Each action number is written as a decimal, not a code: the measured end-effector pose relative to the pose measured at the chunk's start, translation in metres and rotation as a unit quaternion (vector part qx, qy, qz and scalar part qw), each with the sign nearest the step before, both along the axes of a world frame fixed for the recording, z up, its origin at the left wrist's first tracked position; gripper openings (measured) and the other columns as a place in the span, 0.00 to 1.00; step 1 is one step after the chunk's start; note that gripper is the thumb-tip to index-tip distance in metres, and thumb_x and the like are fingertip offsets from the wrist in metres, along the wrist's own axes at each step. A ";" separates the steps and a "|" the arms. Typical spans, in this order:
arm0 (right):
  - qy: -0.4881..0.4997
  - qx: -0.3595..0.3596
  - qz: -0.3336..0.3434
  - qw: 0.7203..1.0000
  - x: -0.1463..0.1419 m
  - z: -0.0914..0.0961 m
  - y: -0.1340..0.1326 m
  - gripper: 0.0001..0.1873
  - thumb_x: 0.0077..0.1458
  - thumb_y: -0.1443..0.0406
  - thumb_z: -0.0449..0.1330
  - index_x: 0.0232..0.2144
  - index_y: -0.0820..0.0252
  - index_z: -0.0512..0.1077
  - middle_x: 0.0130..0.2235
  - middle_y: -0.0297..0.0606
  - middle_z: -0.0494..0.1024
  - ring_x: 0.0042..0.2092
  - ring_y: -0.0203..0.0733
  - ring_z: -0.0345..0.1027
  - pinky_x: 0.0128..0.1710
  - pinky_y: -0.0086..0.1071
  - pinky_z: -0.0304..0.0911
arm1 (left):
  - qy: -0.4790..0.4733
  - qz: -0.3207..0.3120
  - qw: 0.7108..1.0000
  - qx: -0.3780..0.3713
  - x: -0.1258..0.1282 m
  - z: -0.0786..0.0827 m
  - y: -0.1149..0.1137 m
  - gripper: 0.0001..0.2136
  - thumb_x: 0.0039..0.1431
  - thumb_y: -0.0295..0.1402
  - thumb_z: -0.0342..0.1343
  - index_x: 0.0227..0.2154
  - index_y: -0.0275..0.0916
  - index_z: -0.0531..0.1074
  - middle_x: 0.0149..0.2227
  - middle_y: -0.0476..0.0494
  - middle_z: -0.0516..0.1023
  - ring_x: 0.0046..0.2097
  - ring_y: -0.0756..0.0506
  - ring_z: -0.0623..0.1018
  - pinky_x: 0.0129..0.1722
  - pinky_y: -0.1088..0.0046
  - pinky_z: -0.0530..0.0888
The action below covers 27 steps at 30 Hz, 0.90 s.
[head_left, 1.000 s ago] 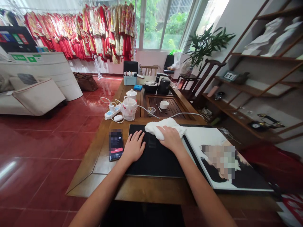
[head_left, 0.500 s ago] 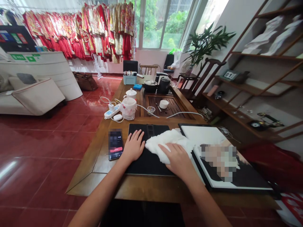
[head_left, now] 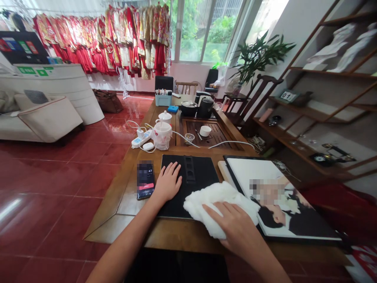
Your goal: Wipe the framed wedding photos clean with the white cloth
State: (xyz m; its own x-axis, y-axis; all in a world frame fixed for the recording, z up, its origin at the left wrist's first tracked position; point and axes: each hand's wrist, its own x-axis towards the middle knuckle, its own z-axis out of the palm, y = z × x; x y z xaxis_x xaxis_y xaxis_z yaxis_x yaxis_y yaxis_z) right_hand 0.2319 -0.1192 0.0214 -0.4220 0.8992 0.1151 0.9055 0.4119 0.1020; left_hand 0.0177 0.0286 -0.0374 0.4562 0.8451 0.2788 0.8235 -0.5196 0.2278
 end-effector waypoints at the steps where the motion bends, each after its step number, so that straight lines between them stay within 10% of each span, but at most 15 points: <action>1: 0.005 0.004 0.002 1.000 0.002 0.004 0.000 0.42 0.31 0.72 0.57 0.54 0.48 0.66 0.43 0.41 0.75 0.40 0.51 0.67 0.39 0.41 0.62 | -0.002 -0.001 1.000 -0.001 0.000 0.000 0.000 0.22 0.67 0.38 0.39 0.62 0.43 0.57 0.66 0.47 0.55 0.67 0.44 0.54 0.64 0.59 0.55; 8: 0.008 0.135 -0.054 0.989 0.010 0.034 0.058 0.32 0.47 0.66 0.57 0.57 0.55 0.64 0.47 0.43 0.74 0.43 0.51 0.66 0.39 0.39 0.57 | -0.013 -0.013 1.000 -0.012 -0.002 0.000 0.000 0.22 0.67 0.39 0.40 0.62 0.43 0.55 0.66 0.47 0.54 0.67 0.44 0.54 0.64 0.58 0.55; 16: -0.048 0.061 -0.075 0.994 -0.020 0.015 0.150 0.41 0.48 0.67 0.60 0.63 0.52 0.53 0.52 0.45 0.71 0.48 0.52 0.63 0.42 0.38 0.54 | -0.004 -0.014 1.000 -0.009 -0.002 0.000 -0.001 0.24 0.67 0.39 0.39 0.63 0.36 0.53 0.66 0.44 0.54 0.67 0.44 0.53 0.65 0.59 0.54; 27: -0.069 0.003 -0.032 0.997 -0.027 0.006 0.115 0.38 0.44 0.69 0.63 0.59 0.49 0.61 0.47 0.44 0.72 0.44 0.50 0.65 0.41 0.38 0.54 | 0.005 -0.008 1.000 -0.005 -0.001 0.000 0.000 0.22 0.67 0.35 0.38 0.62 0.39 0.57 0.66 0.44 0.57 0.67 0.44 0.54 0.65 0.59 0.55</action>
State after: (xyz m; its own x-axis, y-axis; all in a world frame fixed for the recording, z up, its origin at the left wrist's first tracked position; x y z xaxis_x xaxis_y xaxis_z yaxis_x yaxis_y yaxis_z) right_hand 0.2048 -0.0044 0.0274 -0.3760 0.9244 0.0641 0.9069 0.3530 0.2302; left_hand 0.0166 0.0284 -0.0370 0.4729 0.8402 0.2653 0.8169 -0.5309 0.2254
